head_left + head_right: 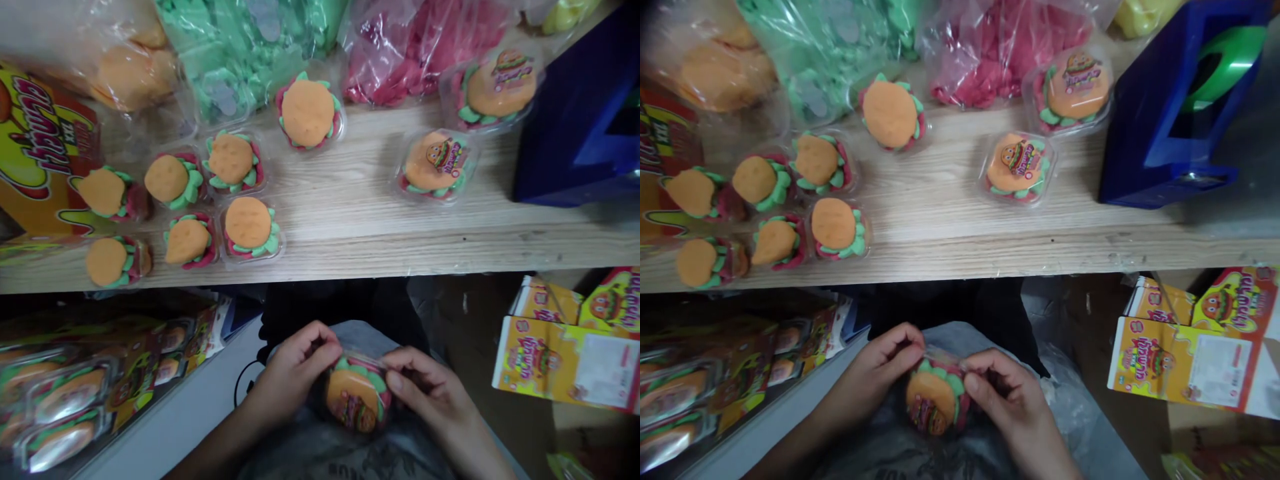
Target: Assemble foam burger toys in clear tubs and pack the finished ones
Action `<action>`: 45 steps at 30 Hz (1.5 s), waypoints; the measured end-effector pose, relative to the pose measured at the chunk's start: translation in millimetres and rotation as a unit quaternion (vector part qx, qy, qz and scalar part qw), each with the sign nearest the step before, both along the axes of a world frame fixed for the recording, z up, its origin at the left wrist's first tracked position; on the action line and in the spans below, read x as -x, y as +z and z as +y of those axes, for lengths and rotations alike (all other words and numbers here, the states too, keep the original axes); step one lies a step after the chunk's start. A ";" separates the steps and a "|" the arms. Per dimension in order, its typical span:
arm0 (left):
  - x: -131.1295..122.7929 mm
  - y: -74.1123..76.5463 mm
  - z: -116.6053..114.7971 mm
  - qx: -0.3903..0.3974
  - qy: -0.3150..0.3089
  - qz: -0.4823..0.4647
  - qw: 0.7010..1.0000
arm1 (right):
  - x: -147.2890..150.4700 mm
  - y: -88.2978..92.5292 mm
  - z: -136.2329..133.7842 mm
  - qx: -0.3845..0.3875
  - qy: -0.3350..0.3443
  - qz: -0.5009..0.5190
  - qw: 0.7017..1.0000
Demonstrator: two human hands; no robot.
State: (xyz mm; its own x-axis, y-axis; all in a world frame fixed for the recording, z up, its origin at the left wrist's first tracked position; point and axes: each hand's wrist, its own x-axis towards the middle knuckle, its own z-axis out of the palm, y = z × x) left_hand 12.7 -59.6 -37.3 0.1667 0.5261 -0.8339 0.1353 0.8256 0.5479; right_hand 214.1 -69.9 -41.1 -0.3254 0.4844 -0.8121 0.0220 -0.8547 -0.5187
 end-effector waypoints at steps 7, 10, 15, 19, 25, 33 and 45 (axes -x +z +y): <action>-10.1 -7.1 26.3 0.069 0.131 -0.085 0.985 | 18.4 7.9 25.0 0.060 -0.166 0.085 0.981; -8.6 4.0 37.1 0.052 0.161 -0.095 0.981 | 22.8 17.7 36.5 0.055 -0.189 0.100 0.975; -9.1 23.2 51.4 -0.006 0.170 -0.052 0.984 | 23.6 33.9 52.4 0.016 -0.174 0.080 0.981; -6.6 29.9 49.7 -0.062 0.187 -0.043 0.979 | 23.9 38.7 58.5 -0.063 -0.174 0.050 0.981; 8.3 28.9 34.8 -0.135 0.117 0.043 0.983 | 21.8 24.5 31.1 -0.169 -0.159 -0.024 0.972; 13.5 14.2 20.6 -0.181 -0.220 0.017 0.958 | 14.9 5.0 -4.1 -0.201 0.032 -0.028 0.979; 6.8 16.7 -20.7 -0.059 -0.100 0.054 0.992 | 8.6 2.4 -6.3 -0.139 0.074 -0.011 0.987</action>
State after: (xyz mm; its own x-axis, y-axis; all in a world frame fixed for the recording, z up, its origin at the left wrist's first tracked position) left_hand 5.9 -80.2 -20.5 0.1900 0.5863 -0.7875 0.3529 0.7077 0.6120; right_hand 205.5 -76.2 -38.7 -0.3924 0.6388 -0.6618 0.1495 -0.6656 -0.7312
